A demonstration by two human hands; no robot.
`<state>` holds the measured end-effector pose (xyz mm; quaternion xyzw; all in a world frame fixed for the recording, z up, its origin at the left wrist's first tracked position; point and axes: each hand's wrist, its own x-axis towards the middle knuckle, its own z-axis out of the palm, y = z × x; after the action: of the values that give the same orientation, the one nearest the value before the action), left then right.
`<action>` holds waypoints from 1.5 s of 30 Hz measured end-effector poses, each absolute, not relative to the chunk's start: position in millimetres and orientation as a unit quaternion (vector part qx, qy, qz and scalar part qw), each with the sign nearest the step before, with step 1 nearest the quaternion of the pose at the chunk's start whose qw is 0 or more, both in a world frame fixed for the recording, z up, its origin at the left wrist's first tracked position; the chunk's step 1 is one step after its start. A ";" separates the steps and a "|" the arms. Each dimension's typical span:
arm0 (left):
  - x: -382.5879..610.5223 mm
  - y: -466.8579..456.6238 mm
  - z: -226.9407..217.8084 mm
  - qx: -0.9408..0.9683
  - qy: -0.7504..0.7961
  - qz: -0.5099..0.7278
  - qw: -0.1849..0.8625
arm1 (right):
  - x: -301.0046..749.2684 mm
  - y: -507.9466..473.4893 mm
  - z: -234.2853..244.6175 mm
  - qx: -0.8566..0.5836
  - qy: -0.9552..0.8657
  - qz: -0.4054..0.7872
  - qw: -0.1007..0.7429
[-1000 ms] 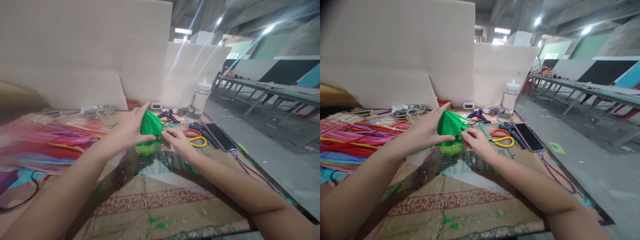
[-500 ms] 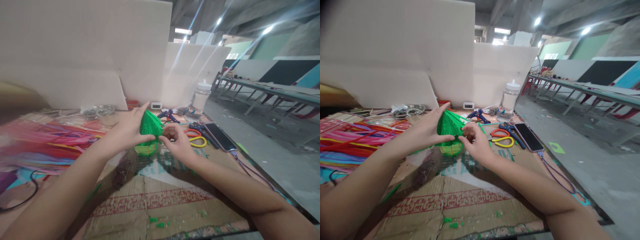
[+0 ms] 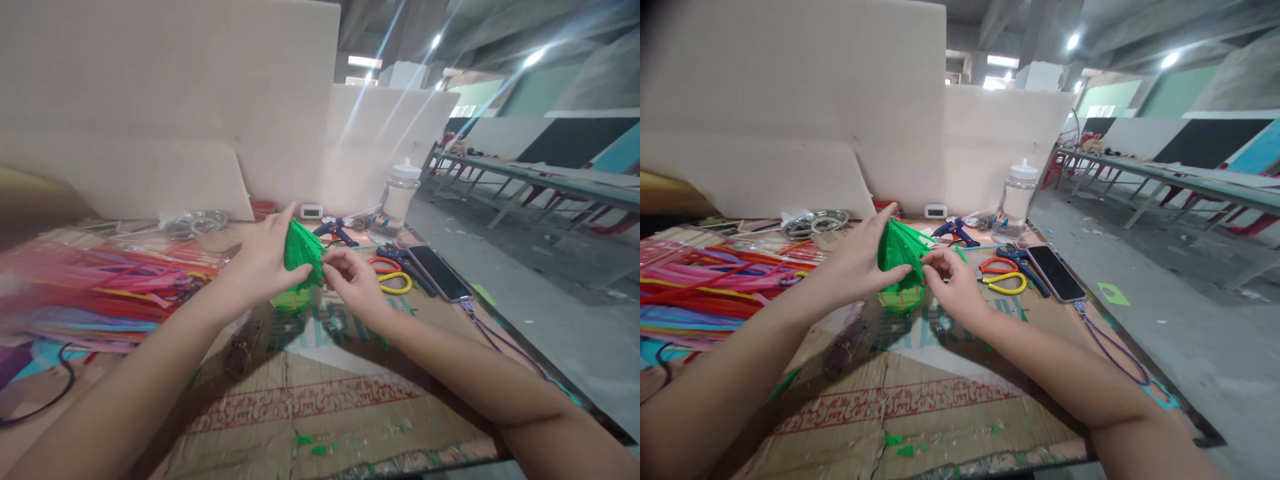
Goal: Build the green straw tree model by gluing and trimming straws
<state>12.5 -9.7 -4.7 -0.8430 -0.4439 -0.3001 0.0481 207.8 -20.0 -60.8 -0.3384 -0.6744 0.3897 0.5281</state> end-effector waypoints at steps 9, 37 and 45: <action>18.8 -8.6 -10.0 -0.826 -0.463 -0.317 0.060 | 205.7 -17.9 -62.0 -0.330 -0.659 0.410 0.537; -5.4 -6.1 6.7 -0.822 -0.473 -0.304 -0.089 | 280.2 36.6 -27.3 -0.422 -0.849 0.205 0.245; -42.3 6.4 11.0 -0.871 -0.437 -0.191 -0.118 | 347.5 48.6 -43.3 -0.399 -0.906 0.138 -0.044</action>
<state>-42.3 6.4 11.0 -0.8711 -0.4368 -0.1909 -0.1182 347.5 48.6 -43.3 -0.3987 -0.9056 0.1381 -0.0444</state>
